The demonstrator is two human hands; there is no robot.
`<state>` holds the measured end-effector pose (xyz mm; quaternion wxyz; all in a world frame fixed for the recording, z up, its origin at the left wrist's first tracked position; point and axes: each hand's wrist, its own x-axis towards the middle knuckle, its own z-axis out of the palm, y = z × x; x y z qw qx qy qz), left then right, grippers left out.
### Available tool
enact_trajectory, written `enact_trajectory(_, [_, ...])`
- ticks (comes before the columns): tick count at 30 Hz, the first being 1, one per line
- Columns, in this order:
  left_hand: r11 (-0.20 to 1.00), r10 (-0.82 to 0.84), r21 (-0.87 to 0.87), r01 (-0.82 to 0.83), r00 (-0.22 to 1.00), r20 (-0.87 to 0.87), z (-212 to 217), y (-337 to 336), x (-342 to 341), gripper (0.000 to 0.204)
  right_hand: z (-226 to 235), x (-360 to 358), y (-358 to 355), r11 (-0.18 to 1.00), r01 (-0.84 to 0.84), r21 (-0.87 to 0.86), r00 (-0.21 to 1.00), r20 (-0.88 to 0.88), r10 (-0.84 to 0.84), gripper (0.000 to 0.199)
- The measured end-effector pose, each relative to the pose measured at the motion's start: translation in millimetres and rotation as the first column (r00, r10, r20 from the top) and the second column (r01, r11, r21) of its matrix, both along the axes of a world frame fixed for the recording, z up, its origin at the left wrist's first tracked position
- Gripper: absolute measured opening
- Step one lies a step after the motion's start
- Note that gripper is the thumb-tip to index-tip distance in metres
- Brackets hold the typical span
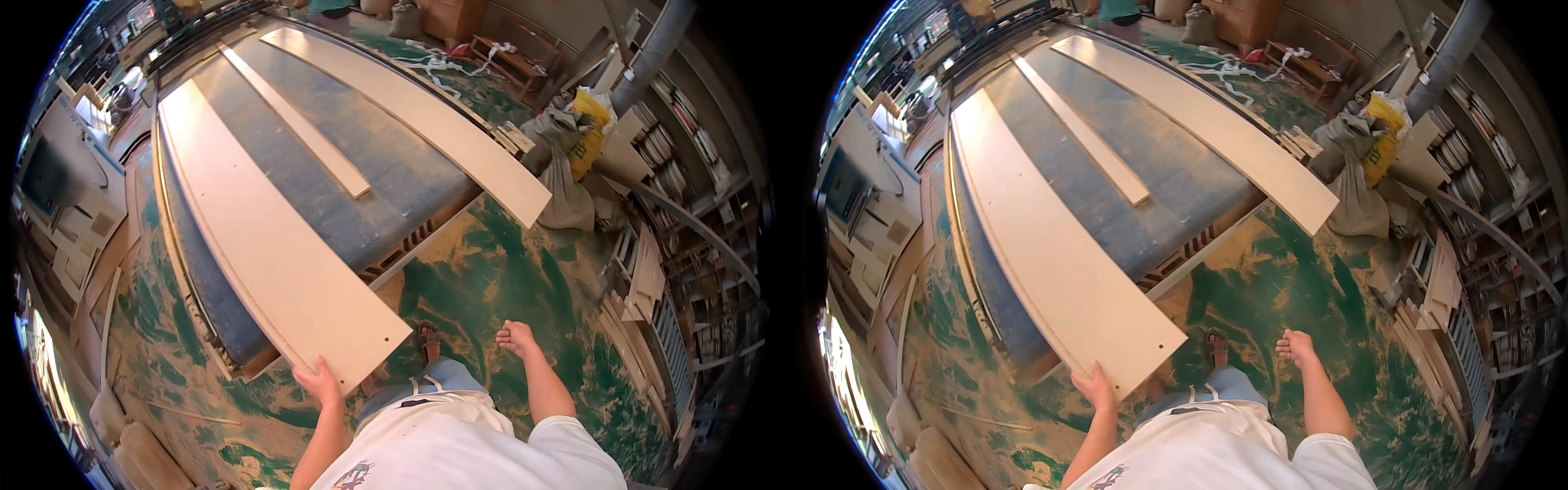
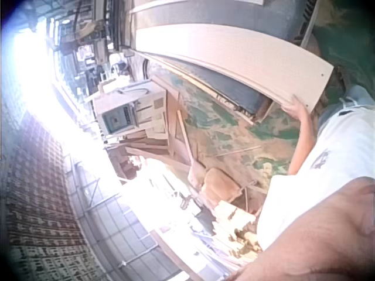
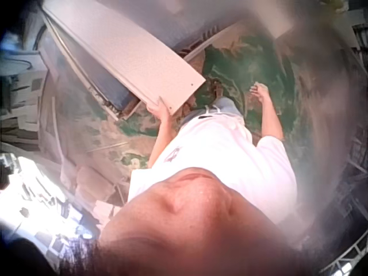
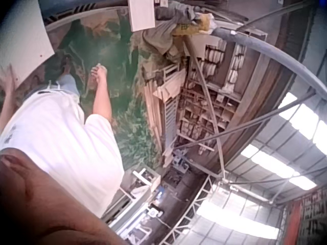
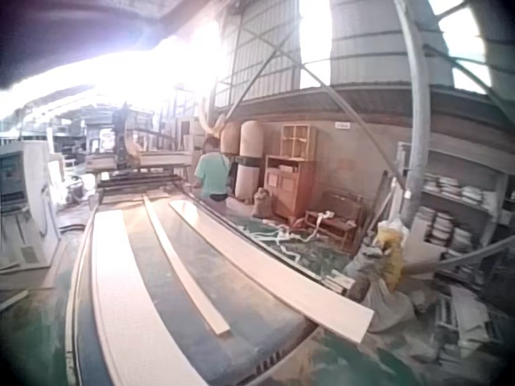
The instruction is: The person lifts a long wooden panel from a workbench and carries it over to a large edge-banding or processing machine, carefully aligning it and feeding it into the rollers.
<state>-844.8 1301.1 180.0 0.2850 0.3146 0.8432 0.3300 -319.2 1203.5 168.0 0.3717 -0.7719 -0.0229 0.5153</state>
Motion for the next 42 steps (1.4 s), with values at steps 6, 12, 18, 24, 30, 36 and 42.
enact_trajectory(6, [0.998, 0.037, 0.058, -0.031, 0.994, -0.105, -7, -2, -2, 0.088, -23, 162, 93, 0.991, 0.112, 0.069, 0.991, 0.062, -0.117, 0.036])
enact_trajectory(12, [1.0, -0.009, -0.019, 0.008, 0.998, -0.059, 3, 16, -4, 0.083, -42, 282, 227, 0.925, 0.347, 0.156, 0.924, 0.113, -0.366, 0.048])
enact_trajectory(18, [0.987, 0.137, -0.006, -0.161, 0.861, -0.489, 40, 56, 66, 0.064, -60, 300, 322, 0.845, 0.417, 0.335, 0.907, -0.213, -0.363, 0.067])
enact_trajectory(24, [0.956, -0.292, -0.055, 0.289, 0.955, -0.052, 92, 180, 257, 0.05, -57, 289, 274, 0.833, 0.357, 0.422, 0.934, -0.183, -0.307, 0.057])
enact_trajectory(30, [0.797, -0.582, -0.057, 0.602, 0.789, 0.198, 70, 247, 377, 0.075, -26, 243, 142, 0.864, 0.317, 0.392, 0.946, -0.195, -0.258, 0.054])
enact_trajectory(36, [0.835, -0.338, -0.099, 0.542, 0.646, 0.684, 9, 313, 465, 0.076, 3, 313, -96, 0.875, 0.404, 0.266, 0.914, -0.16, -0.373, 0.064])
enact_trajectory(42, [0.983, 0.016, -0.088, 0.164, 0.396, 0.918, 17, 341, 526, 0.074, 119, 344, -272, 0.675, 0.735, -0.064, 0.633, 0.422, -0.649, 0.07])
